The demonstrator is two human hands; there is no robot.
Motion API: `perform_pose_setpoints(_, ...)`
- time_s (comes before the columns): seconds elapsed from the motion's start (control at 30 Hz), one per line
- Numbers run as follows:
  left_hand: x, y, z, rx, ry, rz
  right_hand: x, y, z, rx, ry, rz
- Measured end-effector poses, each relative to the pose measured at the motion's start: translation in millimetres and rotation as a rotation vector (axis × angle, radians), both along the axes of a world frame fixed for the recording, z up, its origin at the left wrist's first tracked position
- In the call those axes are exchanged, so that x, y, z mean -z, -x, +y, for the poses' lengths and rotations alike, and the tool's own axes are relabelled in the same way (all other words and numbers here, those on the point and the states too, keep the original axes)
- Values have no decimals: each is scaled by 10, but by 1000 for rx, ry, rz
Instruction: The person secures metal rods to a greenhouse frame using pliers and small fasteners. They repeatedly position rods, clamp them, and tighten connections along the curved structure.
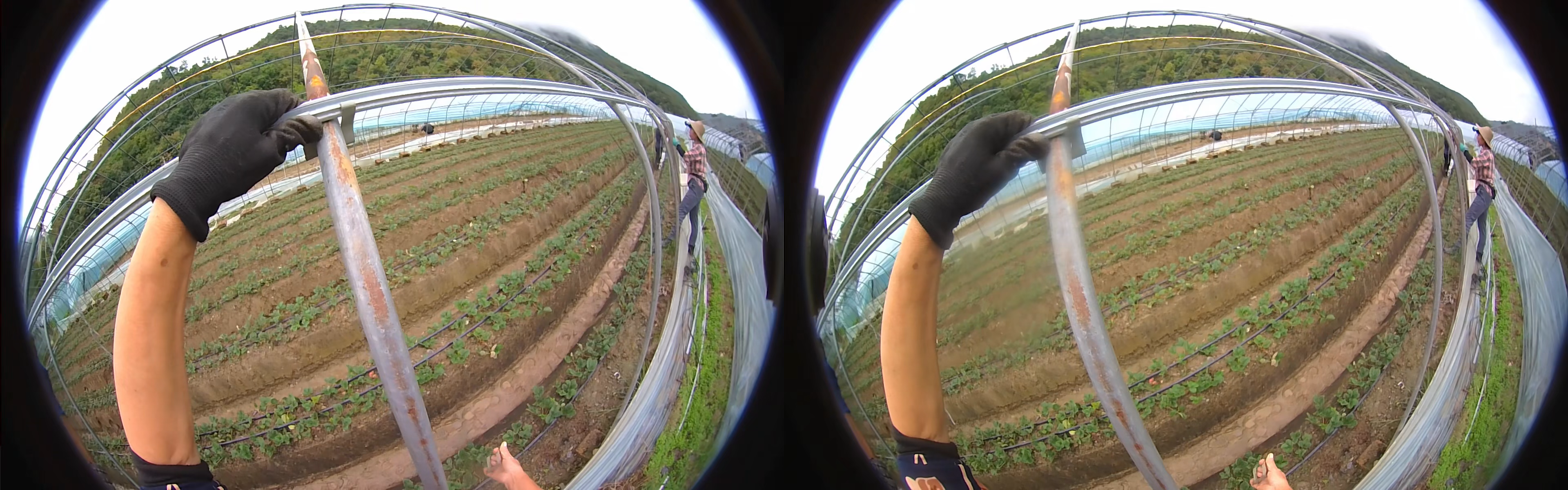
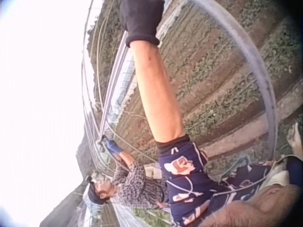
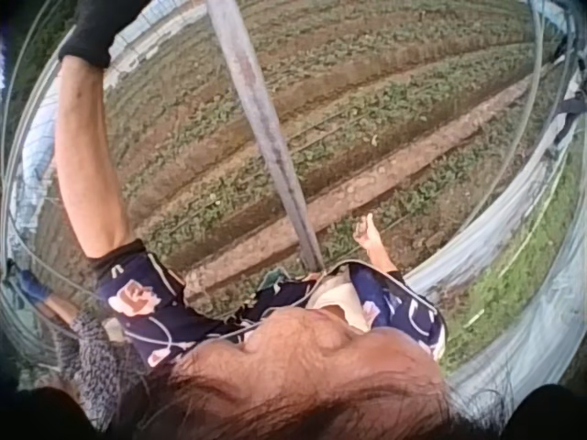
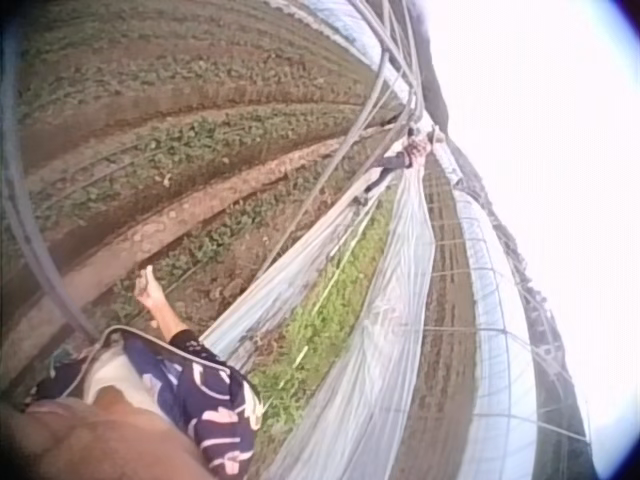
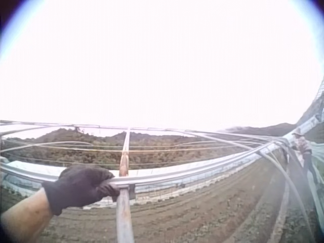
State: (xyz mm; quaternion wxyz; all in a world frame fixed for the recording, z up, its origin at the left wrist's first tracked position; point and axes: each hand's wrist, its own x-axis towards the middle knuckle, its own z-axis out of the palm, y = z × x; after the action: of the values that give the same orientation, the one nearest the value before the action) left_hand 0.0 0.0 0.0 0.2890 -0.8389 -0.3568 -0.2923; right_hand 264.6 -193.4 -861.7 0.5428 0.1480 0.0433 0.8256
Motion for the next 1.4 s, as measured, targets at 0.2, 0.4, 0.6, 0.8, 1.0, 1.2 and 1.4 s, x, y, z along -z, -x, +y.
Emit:
perform_pose_setpoints(0.2, 16, 38, -20, 33, -5, -9, -1246, 333, -231, 125, 819, -565)
perform_pose_setpoints(0.4, 41, 59, 59, 131, -79, 9, -1042, 349, -780, 258, 585, -701)
perform_pose_setpoints(0.6, -16, 75, 75, 136, -26, 26, -924, 276, -1092, 255, 450, -981)
perform_pose_setpoints(0.8, 27, 182, 242, 212, -130, -19, -327, 307, -1015, -83, 817, -445)
perform_pose_setpoints(1.0, 17, 105, 146, 201, -5, -9, -710, 386, -807, -44, 715, -687)
perform_pose_setpoints(1.2, 21, 125, 139, 255, -38, 40, -851, 311, -738, -68, 681, -768)
perform_pose_setpoints(1.4, 17, 76, 114, 189, -15, 7, -920, 271, -762, -83, 663, -832)
